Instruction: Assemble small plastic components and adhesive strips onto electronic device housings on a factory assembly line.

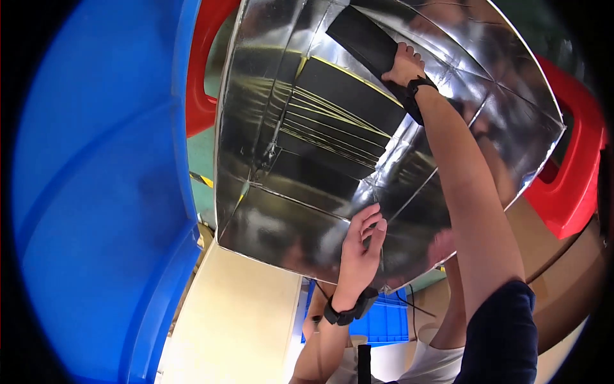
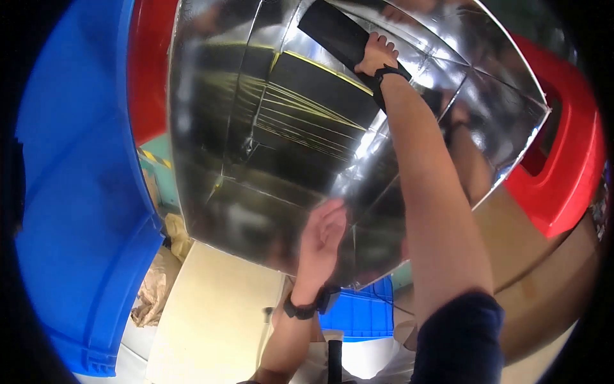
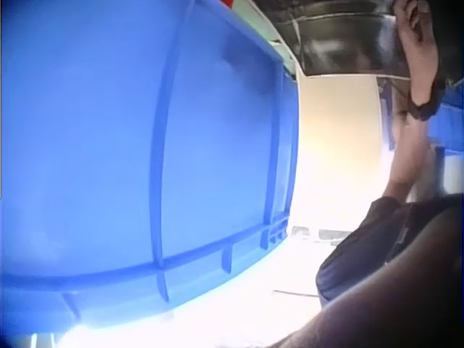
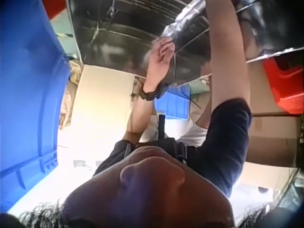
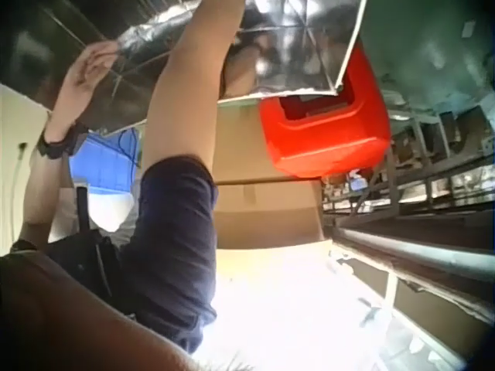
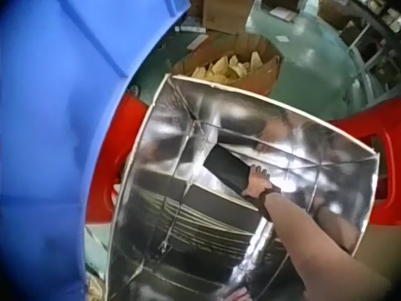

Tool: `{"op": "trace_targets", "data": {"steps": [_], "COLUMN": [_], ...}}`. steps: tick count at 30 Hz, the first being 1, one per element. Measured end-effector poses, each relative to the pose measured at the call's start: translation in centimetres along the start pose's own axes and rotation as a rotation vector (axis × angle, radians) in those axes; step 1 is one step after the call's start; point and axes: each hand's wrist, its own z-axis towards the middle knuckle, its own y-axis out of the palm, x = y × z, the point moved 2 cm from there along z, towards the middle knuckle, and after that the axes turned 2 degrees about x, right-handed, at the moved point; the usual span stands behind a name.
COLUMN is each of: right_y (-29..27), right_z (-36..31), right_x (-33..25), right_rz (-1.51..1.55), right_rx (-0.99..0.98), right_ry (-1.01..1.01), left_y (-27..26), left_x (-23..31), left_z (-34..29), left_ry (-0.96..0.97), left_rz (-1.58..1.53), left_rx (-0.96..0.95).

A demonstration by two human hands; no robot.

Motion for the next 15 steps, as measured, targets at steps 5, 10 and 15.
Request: {"op": "trace_targets", "data": {"steps": [5,10,15], "right_y": [-2.4,-8.3,-6.1], "right_z": [0.1,-3.2,-6.4], "right_x": [2.2,-2.9,-4.7], "right_rz": [0.061,0.586,0.732], "right_rx": [-0.051,-0.358,-0.736], "right_ry": [-0.138,-0.283,-0.298], "left_y": [1.7,2.7,4.3], "left_x": [-1.0,-1.4,-1.5], "left_z": [1.2,1.1,1.2], "left_ry": [-0.038,-0.006,-0.027], "left_rz": [0.053,-0.061,-0.027], "left_rx": [-0.022,-0.027,-0.046]}}
